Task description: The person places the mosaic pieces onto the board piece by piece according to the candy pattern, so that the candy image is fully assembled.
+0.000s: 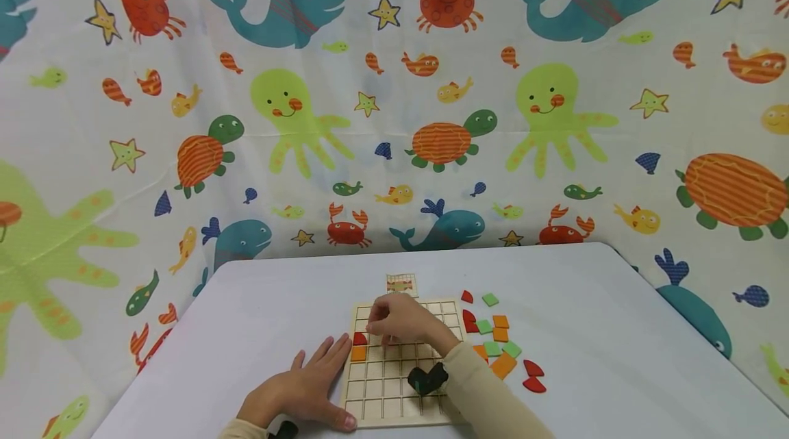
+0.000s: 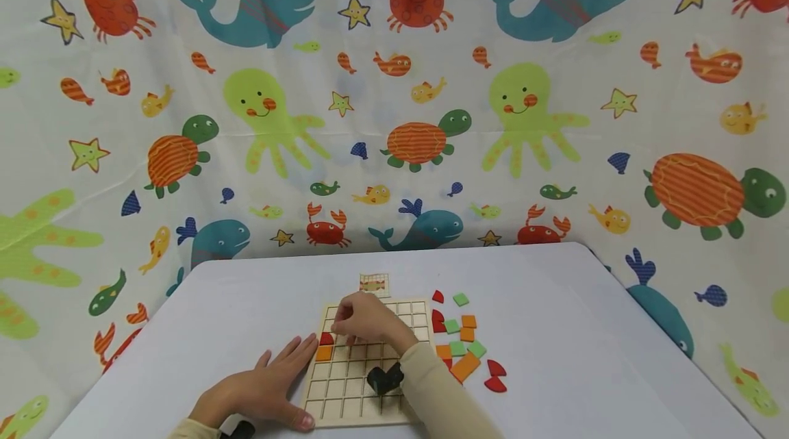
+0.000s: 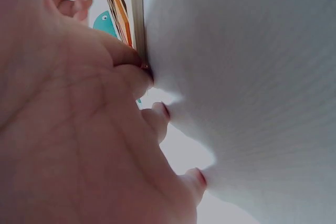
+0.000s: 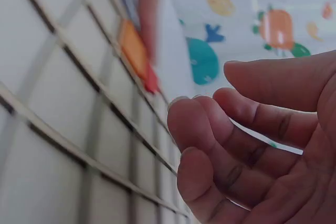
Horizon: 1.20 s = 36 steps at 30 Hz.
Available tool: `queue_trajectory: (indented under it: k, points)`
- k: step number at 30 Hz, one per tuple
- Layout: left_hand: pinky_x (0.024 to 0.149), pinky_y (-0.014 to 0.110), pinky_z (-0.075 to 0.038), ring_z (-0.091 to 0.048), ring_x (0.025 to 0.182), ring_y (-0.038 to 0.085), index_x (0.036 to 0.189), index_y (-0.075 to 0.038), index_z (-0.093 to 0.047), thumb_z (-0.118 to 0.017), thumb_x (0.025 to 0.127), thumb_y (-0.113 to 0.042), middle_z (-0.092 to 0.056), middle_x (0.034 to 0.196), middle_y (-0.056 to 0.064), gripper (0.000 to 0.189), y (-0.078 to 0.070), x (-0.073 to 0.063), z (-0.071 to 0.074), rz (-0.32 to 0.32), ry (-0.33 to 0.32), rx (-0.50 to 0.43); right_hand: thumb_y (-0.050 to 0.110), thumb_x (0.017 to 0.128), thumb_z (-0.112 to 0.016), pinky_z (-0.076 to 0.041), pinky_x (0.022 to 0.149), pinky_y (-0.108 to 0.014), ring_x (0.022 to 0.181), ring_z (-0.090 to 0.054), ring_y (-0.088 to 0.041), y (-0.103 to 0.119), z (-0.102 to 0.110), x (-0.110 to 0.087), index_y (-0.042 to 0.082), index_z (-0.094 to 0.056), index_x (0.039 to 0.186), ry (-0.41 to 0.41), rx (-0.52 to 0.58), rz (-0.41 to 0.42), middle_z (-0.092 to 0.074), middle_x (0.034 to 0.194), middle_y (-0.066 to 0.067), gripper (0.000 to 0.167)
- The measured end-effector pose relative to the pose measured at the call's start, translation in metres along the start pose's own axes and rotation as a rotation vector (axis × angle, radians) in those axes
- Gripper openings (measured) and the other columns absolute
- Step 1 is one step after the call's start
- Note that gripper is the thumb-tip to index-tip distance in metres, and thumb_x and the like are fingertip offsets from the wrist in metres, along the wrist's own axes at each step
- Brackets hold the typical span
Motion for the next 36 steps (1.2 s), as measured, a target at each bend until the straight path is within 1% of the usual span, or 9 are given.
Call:
queue_trajectory:
  k: [7,10,15,18,22,24,28,33,36]
  points:
    - [0.121,0.078,-0.005,-0.01,0.163,0.041,0.169,-0.006,-0.026,-0.092,0.078,-0.058,-0.02,0.177,0.012,0.125,0.0,0.0,0.001,-0.009,0.002,0.001,0.016,0.104,-0.071,-0.059,0.07,-0.035,0.075,-0.073,-0.028,-0.005,0.042,-0.007,0.007,-0.073,0.1,-0.08,0.006,0.022,-0.069,0.088,-0.002,0.01]
    - [0.121,0.078,-0.005,-0.01,0.162,0.041,0.169,-0.005,-0.026,-0.092,0.078,-0.058,-0.021,0.177,0.013,0.125,0.001,-0.001,0.001,-0.009,0.006,-0.005,0.017,0.105,-0.069,-0.06,0.072,-0.04,0.08,-0.074,-0.034,-0.008,0.056,-0.011,0.006,-0.074,0.103,-0.107,0.011,0.031,-0.072,0.092,-0.008,0.013]
    - [0.121,0.078,-0.006,-0.012,0.162,0.041,0.169,-0.006,-0.028,-0.092,0.076,-0.059,-0.023,0.176,0.011,0.125,0.005,0.001,-0.002,0.019,0.014,-0.014,0.017,0.106,-0.069,-0.061,0.075,-0.048,0.086,-0.072,-0.041,-0.019,0.076,-0.019,0.002,-0.074,0.105,-0.186,0.001,0.024,-0.072,0.097,-0.02,0.016]
    - [0.121,0.078,-0.006,-0.013,0.162,0.041,0.169,-0.007,-0.029,-0.092,0.076,-0.058,-0.024,0.176,0.011,0.123,0.006,0.001,-0.003,0.025,0.016,-0.015,0.016,0.106,-0.069,-0.061,0.077,-0.047,0.088,-0.07,-0.041,-0.03,0.088,-0.025,0.002,-0.075,0.106,-0.261,-0.019,-0.008,-0.072,0.096,-0.018,0.016]
    - [0.121,0.078,-0.007,-0.012,0.162,0.041,0.169,-0.006,-0.028,-0.092,0.078,-0.057,-0.023,0.176,0.012,0.123,0.005,0.0,-0.004,0.01,0.014,-0.012,0.016,0.106,-0.069,-0.061,0.079,-0.045,0.092,-0.068,-0.041,-0.045,0.102,-0.031,0.003,-0.075,0.107,-0.349,-0.011,-0.081,-0.073,0.097,-0.014,0.014]
    - [0.121,0.078,-0.007,-0.012,0.162,0.041,0.169,-0.005,-0.027,-0.091,0.078,-0.058,-0.023,0.176,0.012,0.123,0.005,-0.001,-0.004,0.006,0.013,-0.015,0.016,0.106,-0.068,-0.061,0.08,-0.048,0.094,-0.069,-0.04,-0.05,0.107,-0.033,0.003,-0.075,0.109,-0.371,0.016,-0.116,-0.074,0.101,-0.016,0.016]
    - [0.12,0.078,-0.007,-0.013,0.162,0.042,0.169,-0.004,-0.028,-0.091,0.077,-0.06,-0.023,0.176,0.012,0.125,0.006,-0.001,-0.004,0.007,0.007,-0.019,0.017,0.106,-0.068,-0.061,0.082,-0.05,0.095,-0.07,-0.035,-0.058,0.117,-0.038,0.001,-0.074,0.113,-0.401,0.036,-0.182,-0.074,0.107,-0.017,0.018]
    - [0.12,0.078,-0.007,-0.013,0.162,0.042,0.169,-0.004,-0.028,-0.091,0.077,-0.06,-0.023,0.176,0.012,0.125,0.005,0.0,-0.003,0.001,-0.001,-0.011,0.016,0.106,-0.068,-0.062,0.084,-0.045,0.095,-0.071,-0.031,-0.071,0.129,-0.044,-0.001,-0.073,0.114,-0.441,0.033,-0.248,-0.074,0.108,-0.018,0.02]
    - [0.12,0.078,-0.007,-0.012,0.162,0.041,0.169,-0.005,-0.028,-0.092,0.077,-0.058,-0.023,0.176,0.011,0.124,0.003,0.0,-0.002,0.002,-0.004,-0.01,0.014,0.106,-0.068,-0.063,0.083,-0.042,0.092,-0.071,-0.03,-0.08,0.135,-0.049,-0.003,-0.071,0.114,-0.451,0.023,-0.266,-0.074,0.108,-0.019,0.02]
Point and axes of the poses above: each hand's wrist, its own x-axis towards the middle knuckle, its own z-axis out of the back of the hand, y = z × x, the point moved 5 cm from there along x, towards the middle knuckle
